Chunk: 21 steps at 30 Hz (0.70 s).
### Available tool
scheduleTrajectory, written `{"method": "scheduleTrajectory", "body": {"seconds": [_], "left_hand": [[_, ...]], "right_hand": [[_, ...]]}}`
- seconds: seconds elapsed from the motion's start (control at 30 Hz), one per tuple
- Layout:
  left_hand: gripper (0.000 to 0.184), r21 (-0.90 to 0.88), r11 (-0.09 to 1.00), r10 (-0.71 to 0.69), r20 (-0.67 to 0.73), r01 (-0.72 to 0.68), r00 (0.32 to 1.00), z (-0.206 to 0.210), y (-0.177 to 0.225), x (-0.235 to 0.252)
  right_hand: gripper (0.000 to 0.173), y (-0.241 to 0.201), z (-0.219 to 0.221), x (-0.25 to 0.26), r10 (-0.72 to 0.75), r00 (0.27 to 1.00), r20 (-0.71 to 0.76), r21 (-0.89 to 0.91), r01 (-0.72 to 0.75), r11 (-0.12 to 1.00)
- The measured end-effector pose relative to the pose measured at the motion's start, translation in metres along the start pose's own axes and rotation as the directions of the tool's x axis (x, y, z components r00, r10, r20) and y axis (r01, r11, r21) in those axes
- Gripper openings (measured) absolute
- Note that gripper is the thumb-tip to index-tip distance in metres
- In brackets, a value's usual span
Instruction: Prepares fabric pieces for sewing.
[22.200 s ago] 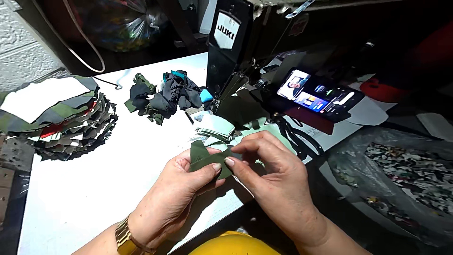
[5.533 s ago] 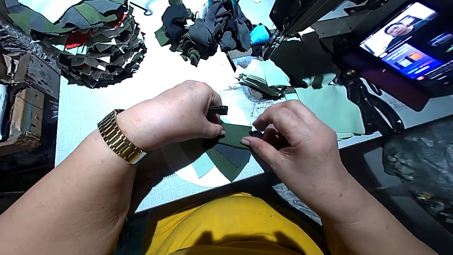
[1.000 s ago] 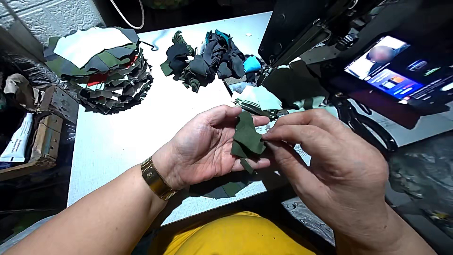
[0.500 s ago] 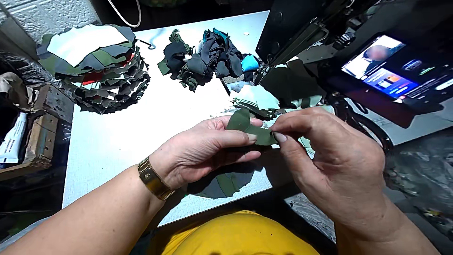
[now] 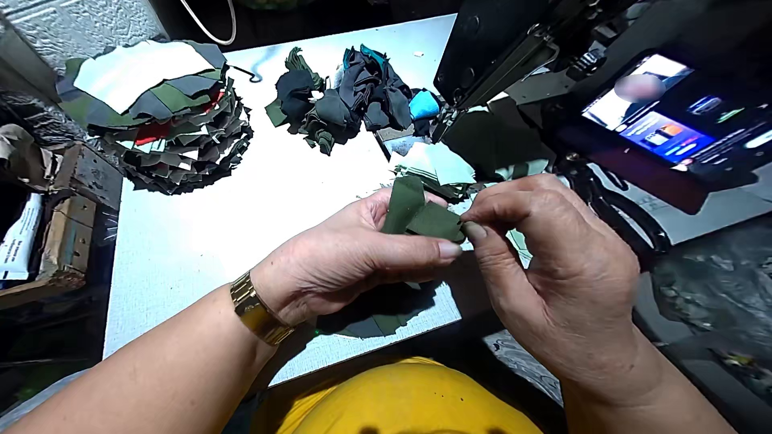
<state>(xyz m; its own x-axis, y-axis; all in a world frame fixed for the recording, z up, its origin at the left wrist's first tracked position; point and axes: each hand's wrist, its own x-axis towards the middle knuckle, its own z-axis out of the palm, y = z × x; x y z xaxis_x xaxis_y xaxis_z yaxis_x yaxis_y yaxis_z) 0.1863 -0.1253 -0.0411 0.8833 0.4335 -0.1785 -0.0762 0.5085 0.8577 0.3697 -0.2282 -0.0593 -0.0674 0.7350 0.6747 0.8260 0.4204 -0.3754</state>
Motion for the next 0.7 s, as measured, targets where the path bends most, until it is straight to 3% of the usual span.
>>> {"method": "scheduleTrajectory", "body": {"seconds": [0.07,0.27,0.37,0.53,0.7], "left_hand": [[0.031,0.054,0.999,-0.002,-0.015,0.003,1.000,0.0019,-0.0005,-0.0006],[0.009,0.028,0.997,-0.066,-0.102,0.069,0.993,-0.0026,0.0014,0.0038],[0.009,-0.001,0.998,-0.062,-0.132,0.062,0.989,0.0007,0.0008,0.0016],[0.018,-0.172,0.977,-0.147,-0.098,0.129,0.984,0.0033,0.0019,-0.0003],[0.010,-0.043,0.999,-0.021,-0.078,0.018,0.997,0.0028,-0.0018,0.0008]], "right_hand": [[0.015,-0.0014,-0.0005,0.0003,0.050,0.999,0.001,0.032,-0.050,0.998],[0.015,-0.0013,-0.0046,-0.0014,0.209,0.977,-0.046,0.127,-0.202,0.971],[0.013,-0.0004,-0.0051,-0.0022,0.248,0.967,-0.060,0.185,-0.233,0.955],[0.016,-0.0015,-0.0022,-0.0035,0.165,0.982,-0.094,0.050,-0.160,0.986],[0.014,-0.0061,-0.0019,-0.0035,0.136,0.986,-0.091,0.042,-0.133,0.990]]}}
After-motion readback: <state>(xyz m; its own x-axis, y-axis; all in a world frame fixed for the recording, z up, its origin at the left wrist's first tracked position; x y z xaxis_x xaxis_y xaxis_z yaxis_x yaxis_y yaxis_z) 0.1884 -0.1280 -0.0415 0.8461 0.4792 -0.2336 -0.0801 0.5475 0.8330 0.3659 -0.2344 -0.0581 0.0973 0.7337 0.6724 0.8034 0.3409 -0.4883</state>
